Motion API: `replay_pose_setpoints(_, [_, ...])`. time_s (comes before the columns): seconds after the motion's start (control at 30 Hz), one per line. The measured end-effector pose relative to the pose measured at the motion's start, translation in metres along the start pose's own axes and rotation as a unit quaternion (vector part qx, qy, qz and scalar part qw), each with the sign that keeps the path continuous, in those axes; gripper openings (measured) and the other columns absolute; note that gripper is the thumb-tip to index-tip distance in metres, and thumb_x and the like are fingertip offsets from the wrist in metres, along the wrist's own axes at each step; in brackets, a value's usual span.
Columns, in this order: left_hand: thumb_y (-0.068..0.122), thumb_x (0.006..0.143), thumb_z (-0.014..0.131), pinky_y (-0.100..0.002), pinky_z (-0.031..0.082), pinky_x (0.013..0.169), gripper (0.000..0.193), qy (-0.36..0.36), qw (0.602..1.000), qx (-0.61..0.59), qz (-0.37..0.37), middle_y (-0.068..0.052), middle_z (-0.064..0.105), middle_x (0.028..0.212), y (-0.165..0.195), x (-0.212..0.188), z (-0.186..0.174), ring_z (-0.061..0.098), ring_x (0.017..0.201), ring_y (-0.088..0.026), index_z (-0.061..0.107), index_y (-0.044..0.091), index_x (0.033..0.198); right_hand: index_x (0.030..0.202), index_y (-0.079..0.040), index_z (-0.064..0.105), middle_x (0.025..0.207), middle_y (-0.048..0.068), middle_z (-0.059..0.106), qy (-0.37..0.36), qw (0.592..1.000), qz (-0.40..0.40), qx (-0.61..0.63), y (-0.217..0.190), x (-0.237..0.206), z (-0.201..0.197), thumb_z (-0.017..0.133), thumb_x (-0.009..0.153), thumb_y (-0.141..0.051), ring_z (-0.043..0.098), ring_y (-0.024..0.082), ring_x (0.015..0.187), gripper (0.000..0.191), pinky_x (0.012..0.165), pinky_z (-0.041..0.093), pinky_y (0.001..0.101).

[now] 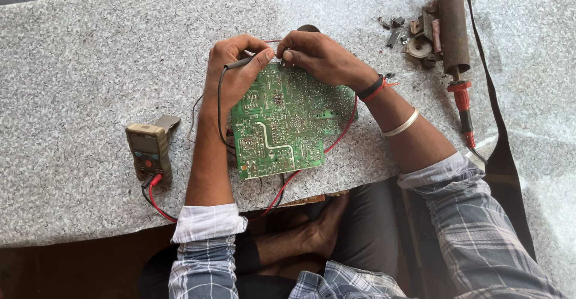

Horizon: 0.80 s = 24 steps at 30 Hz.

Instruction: The person uses a multimeter to test points on a green circuit board. They repeatedly place the multimeter probes on different areas of the board to check electrical continuity or voltage.

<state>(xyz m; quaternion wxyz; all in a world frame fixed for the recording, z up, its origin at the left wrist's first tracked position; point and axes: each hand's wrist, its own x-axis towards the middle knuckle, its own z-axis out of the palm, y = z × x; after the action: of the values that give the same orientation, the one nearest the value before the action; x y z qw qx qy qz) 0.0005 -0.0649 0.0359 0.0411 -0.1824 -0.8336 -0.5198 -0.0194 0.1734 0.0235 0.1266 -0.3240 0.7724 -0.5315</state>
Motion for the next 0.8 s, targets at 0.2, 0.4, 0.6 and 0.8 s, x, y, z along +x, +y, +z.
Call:
replay_pose_setpoints(0.2, [0.025, 0.094, 0.081, -0.024, 0.054, 0.056, 0.021, 0.003, 1.0, 0.01, -0.007, -0.005, 0.077, 0.084, -0.003, 0.001, 0.003, 0.07, 0.069, -0.009, 0.078, 0.005, 0.1, 0.121, -0.004, 0.066, 0.103, 0.003, 0.065, 0.006, 0.999, 0.033, 0.019, 0.0, 0.0, 0.001, 0.058, 0.108, -0.027, 0.059, 0.011, 0.092, 0.028, 0.08, 0.051, 0.0303])
replay_pose_setpoints(0.4, [0.026, 0.096, 0.079, -0.023, 0.054, 0.056, 0.021, 0.002, 1.0, 0.007, -0.003, -0.005, 0.077, 0.083, -0.003, 0.0, 0.002, 0.071, 0.069, -0.008, 0.078, 0.005, 0.1, 0.118, -0.002, 0.064, 0.108, 0.002, 0.068, -0.02, 0.996, -0.002, 0.087, 0.005, 0.002, 0.0, 0.056, 0.11, -0.03, 0.063, 0.009, 0.102, 0.03, 0.091, 0.054, 0.0287])
replay_pose_setpoints(0.6, [0.026, 0.097, 0.078, -0.023, 0.053, 0.055, 0.021, 0.004, 1.0, 0.003, -0.009, -0.004, 0.076, 0.081, -0.002, -0.001, 0.001, 0.069, 0.068, -0.008, 0.078, 0.005, 0.1, 0.119, -0.002, 0.064, 0.107, 0.001, 0.068, -0.016, 0.996, -0.024, 0.089, 0.009, 0.004, 0.004, 0.056, 0.11, -0.032, 0.062, 0.008, 0.1, 0.032, 0.09, 0.054, 0.0278])
replay_pose_setpoints(0.8, [0.027, 0.097, 0.078, -0.024, 0.049, 0.053, 0.023, 0.007, 1.0, 0.005, -0.023, -0.004, 0.074, 0.078, 0.002, -0.003, -0.003, 0.066, 0.066, -0.007, 0.078, 0.004, 0.099, 0.117, -0.001, 0.064, 0.102, -0.001, 0.067, -0.01, 0.993, -0.026, 0.111, 0.011, 0.008, 0.01, 0.057, 0.11, -0.03, 0.059, 0.006, 0.094, 0.03, 0.086, 0.053, 0.026])
